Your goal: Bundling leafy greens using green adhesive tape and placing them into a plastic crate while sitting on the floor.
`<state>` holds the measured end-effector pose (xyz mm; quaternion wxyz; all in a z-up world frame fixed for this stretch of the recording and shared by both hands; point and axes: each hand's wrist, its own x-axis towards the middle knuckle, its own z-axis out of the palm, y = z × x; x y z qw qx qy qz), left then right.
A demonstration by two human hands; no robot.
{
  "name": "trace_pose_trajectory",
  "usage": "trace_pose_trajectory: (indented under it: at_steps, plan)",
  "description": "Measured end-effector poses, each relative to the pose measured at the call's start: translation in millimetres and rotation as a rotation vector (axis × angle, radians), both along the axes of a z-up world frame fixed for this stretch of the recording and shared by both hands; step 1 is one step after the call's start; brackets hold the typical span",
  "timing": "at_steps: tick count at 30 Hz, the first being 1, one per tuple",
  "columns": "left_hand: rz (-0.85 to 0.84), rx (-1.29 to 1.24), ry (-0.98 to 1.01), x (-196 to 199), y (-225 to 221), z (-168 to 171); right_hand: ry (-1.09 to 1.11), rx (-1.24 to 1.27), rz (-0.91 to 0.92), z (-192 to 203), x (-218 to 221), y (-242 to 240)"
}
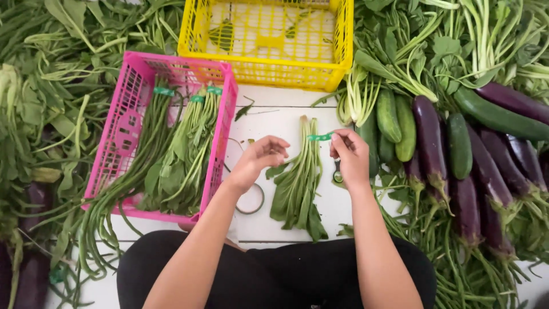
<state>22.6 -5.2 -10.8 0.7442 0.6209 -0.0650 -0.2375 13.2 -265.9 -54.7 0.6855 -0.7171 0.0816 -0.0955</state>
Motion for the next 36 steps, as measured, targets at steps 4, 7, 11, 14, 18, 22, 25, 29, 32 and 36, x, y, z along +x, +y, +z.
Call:
trace_pose_trajectory:
  at_steps: [4,7,11,14,18,22,25,29,32,36]
  plan:
    - [-0.012,-0.027,-0.006,-2.1,-5.7,-0.4,-0.003,0.008,-0.015,-2.5,-0.1,-2.1]
    - [-0.031,0.013,0.019,-3.2,-3.0,-0.1,0.030,0.018,-0.026,-4.5,0.3,-2.3]
    - [-0.023,0.009,0.017,-2.8,-3.6,-1.5,0.015,0.070,-0.034,3.7,6.0,14.9]
    - [-0.038,0.003,0.030,-3.6,-4.2,-6.6,0.026,-0.025,-0.020,9.8,16.0,34.1]
    - [-0.057,0.032,0.039,-1.1,-7.9,0.8,0.112,-0.322,0.008,-3.3,30.9,45.6]
    - [-0.053,0.117,0.088,1.0,-8.3,4.7,0.261,-0.493,0.026,0.2,40.2,57.1]
    - [-0.027,0.170,0.119,5.6,-10.6,-9.1,0.290,-0.588,0.059,-5.8,49.2,59.4]
    - [-0.011,0.176,0.132,8.7,-11.3,-11.3,0.308,-0.636,0.057,-11.4,45.5,69.9]
    - [-0.016,0.182,0.133,11.9,-12.8,-7.4,0.271,-0.733,0.103,-27.5,47.3,71.5]
    - [-0.013,0.176,0.123,11.1,-12.9,-12.0,0.220,-0.739,0.059,-32.9,43.1,72.3]
